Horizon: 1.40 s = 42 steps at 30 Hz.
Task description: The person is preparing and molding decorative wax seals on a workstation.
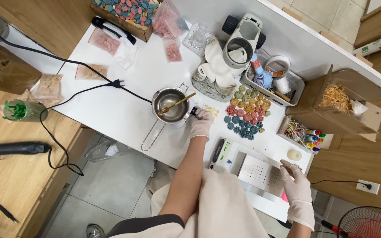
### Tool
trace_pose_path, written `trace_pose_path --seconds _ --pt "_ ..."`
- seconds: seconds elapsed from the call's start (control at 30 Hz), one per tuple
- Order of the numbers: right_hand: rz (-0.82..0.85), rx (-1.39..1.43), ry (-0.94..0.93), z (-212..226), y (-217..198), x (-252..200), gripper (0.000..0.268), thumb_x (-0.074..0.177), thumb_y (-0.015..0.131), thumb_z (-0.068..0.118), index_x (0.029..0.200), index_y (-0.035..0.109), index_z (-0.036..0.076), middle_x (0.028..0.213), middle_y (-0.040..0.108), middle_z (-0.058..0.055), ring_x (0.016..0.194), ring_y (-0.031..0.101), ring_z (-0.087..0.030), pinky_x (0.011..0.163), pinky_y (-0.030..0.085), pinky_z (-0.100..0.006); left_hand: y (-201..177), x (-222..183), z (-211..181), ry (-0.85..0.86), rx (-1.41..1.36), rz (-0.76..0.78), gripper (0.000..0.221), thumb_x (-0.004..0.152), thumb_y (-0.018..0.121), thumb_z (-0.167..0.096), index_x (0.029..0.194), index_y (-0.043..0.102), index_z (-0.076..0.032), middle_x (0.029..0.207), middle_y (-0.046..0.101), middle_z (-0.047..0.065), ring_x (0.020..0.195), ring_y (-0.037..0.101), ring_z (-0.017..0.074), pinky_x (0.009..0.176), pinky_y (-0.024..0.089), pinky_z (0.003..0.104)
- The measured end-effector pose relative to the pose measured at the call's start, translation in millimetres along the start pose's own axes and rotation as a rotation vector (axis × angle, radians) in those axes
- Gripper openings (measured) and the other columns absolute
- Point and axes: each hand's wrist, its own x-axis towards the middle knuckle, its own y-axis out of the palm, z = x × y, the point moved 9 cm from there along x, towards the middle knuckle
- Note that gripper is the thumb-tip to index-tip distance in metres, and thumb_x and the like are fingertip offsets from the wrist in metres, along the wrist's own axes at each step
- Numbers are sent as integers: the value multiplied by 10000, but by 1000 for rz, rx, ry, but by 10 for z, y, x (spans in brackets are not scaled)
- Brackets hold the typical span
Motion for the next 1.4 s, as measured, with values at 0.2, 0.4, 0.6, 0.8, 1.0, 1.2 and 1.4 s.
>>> trace_pose_path --seconds 0.2,0.4,0.6,0.8,1.0,1.2,1.4 --pt "0 -8 -47 22 -107 119 337 973 681 237 1303 732 189 1143 759 -94 1067 689 -190 964 503 -341 -44 -79 72 110 71 -151 252 965 492 -247 862 693 -135 611 521 -69 498 457 89 495 385 267" --pt "32 -15 -97 34 -252 269 322 972 688 245 1286 735 188 1140 752 -87 1045 686 -177 940 508 -339 20 -863 989 -242 458 -466 362 986 433 -303 988 740 -110 704 591 -41 586 515 119 474 382 271" --pt "82 26 -215 222 -341 417 309 967 680 240 1266 737 185 1132 758 -65 993 688 -161 862 537 -320 1191 -1868 2033 -518 1326 -289 399 1061 493 -418 1063 697 -75 869 643 -3 682 546 95 636 447 241" --pt "158 73 -161 808 -428 267 294 987 656 235 1265 738 183 1111 744 -41 696 623 -245 562 501 -397 2673 -1916 1508 -94 2069 -115 446 1007 489 -441 1121 709 -70 953 707 18 761 603 80 690 489 223" --pt "-15 15 -463 958 -346 175 291 981 678 187 1263 727 132 1141 758 -53 1047 697 -151 935 506 -304 3729 -1193 421 300 1971 -124 318 1028 565 -347 1140 670 -69 941 695 -5 751 595 61 663 516 216" --pt "16 95 -228 1184 10 -119 324 958 668 169 1278 711 145 1137 764 -67 1093 707 -158 963 507 -298 3601 220 -831 487 2179 -346 386 892 677 -248 1204 696 -21 959 681 67 777 598 127 637 453 267" --pt "-14 61 -173 1538 375 -236 309 944 682 158 1251 701 128 1165 755 -78 1098 702 -172 945 517 -308 3360 1110 -1199 941 2470 -381 722 794 895 -340 1249 541 94 1184 612 281 1073 623 373 909 514 426"
